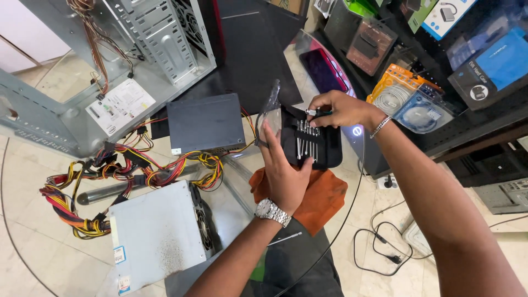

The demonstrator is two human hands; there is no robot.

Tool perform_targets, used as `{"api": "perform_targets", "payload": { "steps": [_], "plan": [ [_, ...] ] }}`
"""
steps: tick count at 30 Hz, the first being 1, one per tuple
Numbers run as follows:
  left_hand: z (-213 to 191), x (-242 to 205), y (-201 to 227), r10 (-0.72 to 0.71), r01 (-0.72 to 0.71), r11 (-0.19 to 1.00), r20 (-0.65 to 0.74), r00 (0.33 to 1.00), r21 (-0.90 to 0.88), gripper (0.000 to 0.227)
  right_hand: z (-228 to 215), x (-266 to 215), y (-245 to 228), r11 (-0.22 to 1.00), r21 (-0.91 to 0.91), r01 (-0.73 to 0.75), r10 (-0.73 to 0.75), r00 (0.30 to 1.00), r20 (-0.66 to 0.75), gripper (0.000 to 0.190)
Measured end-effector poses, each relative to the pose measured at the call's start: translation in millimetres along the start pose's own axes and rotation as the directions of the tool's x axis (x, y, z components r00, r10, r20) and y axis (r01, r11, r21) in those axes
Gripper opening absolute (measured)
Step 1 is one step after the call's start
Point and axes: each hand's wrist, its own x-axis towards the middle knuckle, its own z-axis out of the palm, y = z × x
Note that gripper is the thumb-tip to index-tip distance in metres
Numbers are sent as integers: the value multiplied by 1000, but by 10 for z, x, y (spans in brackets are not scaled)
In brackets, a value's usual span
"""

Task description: The person uses a screwdriver to remove screws from a computer power supply unit placed on a glass table. They then detach the metal casing from the power supply, revealing the internal components.

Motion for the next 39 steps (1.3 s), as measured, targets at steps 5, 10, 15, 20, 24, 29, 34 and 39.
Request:
{"api": "perform_targets", "payload": {
  "steps": [5, 10, 15, 20, 24, 29, 34, 39],
  "plan": [
    [26, 112, 52, -57, 61, 995, -51, 997, 74, 117, 118, -69, 37, 999, 45, 27, -21, 991, -129, 25],
    [85, 102, -164, -105, 116, 989, -113, 988, 97, 118, 159, -31, 293, 973, -58, 225, -232, 956, -182, 27],
    [128, 79, -114, -99, 109, 991, -140, 985, 72, 110, 146, -97, 208, 986, 42, 164, -156, 976, -153, 23],
    [117, 45, -210, -101, 102, 995, -118, 988, 7, 106, -24, -7, 258, 991, 125, 48, -43, 998, -38, 18],
    [-1, 27, -131, -73, 66, 996, -121, 990, -57, 101, -202, 27, 377, 977, 204, 69, -70, 998, -6, 17],
    [-53, 1, -125, -15, 6, 998, -137, 990, -68, 96, -400, -159, 309, 964, 260, 54, -54, 998, -8, 18],
    [-96, 19, -307, 129, -129, 992, -12, 992, -18, 82, -609, -435, 682, 944, 330, -16, 54, 993, -106, 9],
    [9, 64, -180, 97, -101, 994, -97, 991, -39, 87, 6, -737, 755, 843, 530, 94, 125, 924, -362, 16]
  ]
}}
